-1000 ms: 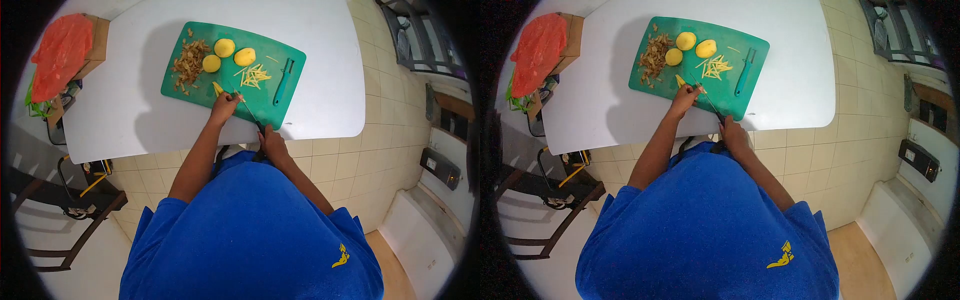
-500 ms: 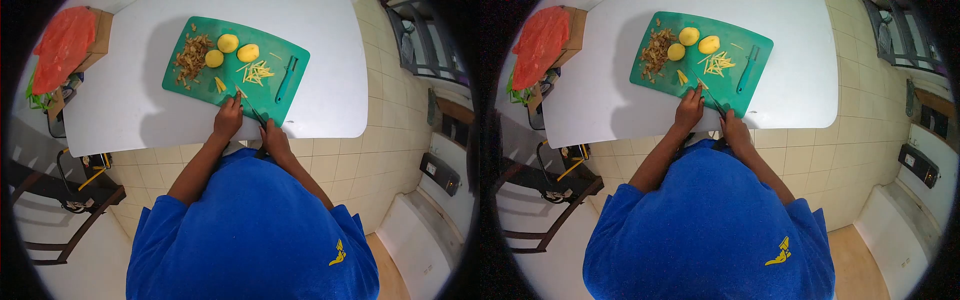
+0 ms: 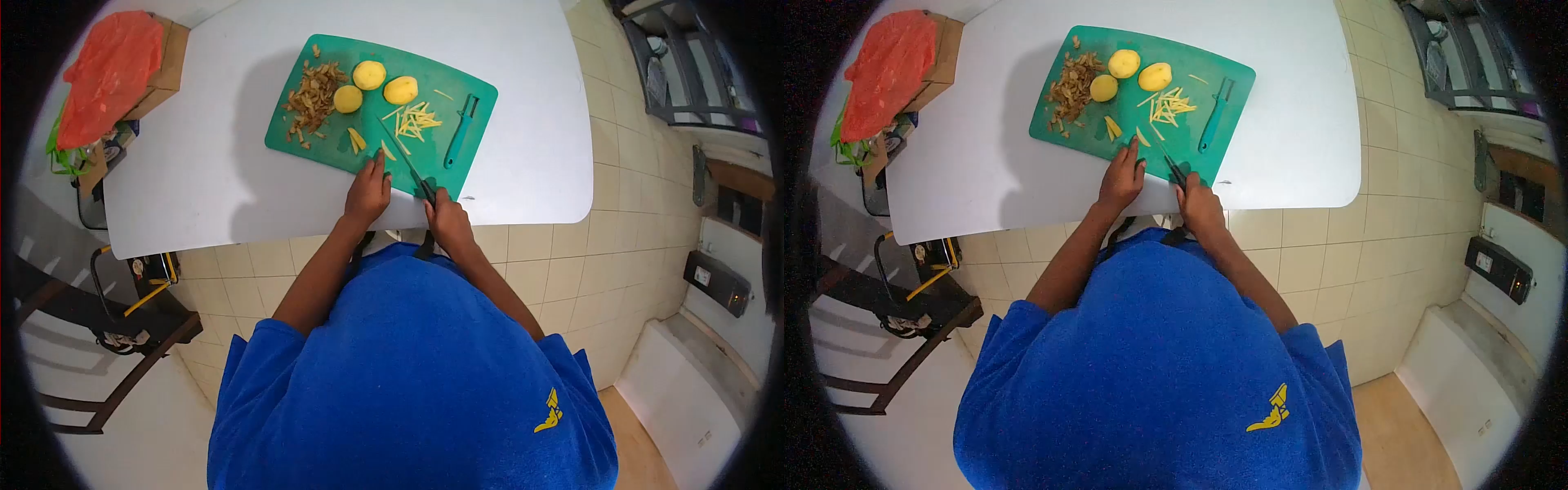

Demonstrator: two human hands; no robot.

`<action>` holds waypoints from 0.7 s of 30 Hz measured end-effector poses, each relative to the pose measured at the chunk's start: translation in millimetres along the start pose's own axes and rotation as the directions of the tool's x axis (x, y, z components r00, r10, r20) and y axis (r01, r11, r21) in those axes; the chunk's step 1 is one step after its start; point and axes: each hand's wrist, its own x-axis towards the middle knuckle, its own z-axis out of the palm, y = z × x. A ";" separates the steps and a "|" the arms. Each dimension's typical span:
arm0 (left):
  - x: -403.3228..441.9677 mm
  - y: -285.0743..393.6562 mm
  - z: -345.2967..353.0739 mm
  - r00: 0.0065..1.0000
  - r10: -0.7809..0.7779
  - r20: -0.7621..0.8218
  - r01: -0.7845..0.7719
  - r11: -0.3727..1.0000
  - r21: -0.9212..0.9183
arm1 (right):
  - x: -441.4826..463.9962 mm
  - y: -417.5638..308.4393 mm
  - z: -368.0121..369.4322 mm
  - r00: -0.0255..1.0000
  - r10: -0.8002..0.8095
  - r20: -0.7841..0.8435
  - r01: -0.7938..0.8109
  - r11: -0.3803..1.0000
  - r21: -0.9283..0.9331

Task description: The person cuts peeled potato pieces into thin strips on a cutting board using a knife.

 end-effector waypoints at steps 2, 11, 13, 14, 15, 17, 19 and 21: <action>-5.4 -3.8 -0.4 1.000 -0.005 -0.009 0.004 0.999 -0.040 | -3.9 -3.3 3.9 1.000 -0.027 0.001 0.027 0.999 0.031; -6.4 -1.2 -5.0 0.999 -0.032 0.040 0.035 0.997 -0.064 | -3.6 -0.5 20.4 0.996 -0.082 -0.034 0.084 0.996 0.032; -5.2 -1.2 -5.8 0.997 -0.046 0.060 0.050 0.997 -0.067 | -3.1 -1.7 20.5 0.997 -0.074 -0.032 0.075 0.997 0.035; -4.6 -1.0 -6.1 0.997 -0.048 0.065 0.052 0.997 -0.056 | -2.8 -2.1 20.3 0.997 -0.070 -0.036 0.071 0.997 0.039; -4.9 -1.2 -5.7 0.996 -0.050 0.072 0.053 0.998 -0.045 | -3.5 -2.4 20.8 0.997 -0.064 -0.039 0.066 0.997 0.042; -4.1 -1.3 -5.5 0.997 -0.031 0.064 0.033 0.999 -0.032 | -3.3 -1.3 23.2 0.997 -0.064 -0.046 0.065 0.997 0.034; -4.5 -3.7 -4.3 0.999 0.006 0.037 -0.005 1.000 -0.025 | -2.9 -1.1 25.3 0.997 -0.064 -0.048 0.066 0.997 0.032; -3.4 -4.7 -4.4 0.998 -0.013 0.069 0.015 1.000 -0.023 | -3.3 -0.8 25.6 0.997 -0.060 -0.045 0.062 0.997 0.035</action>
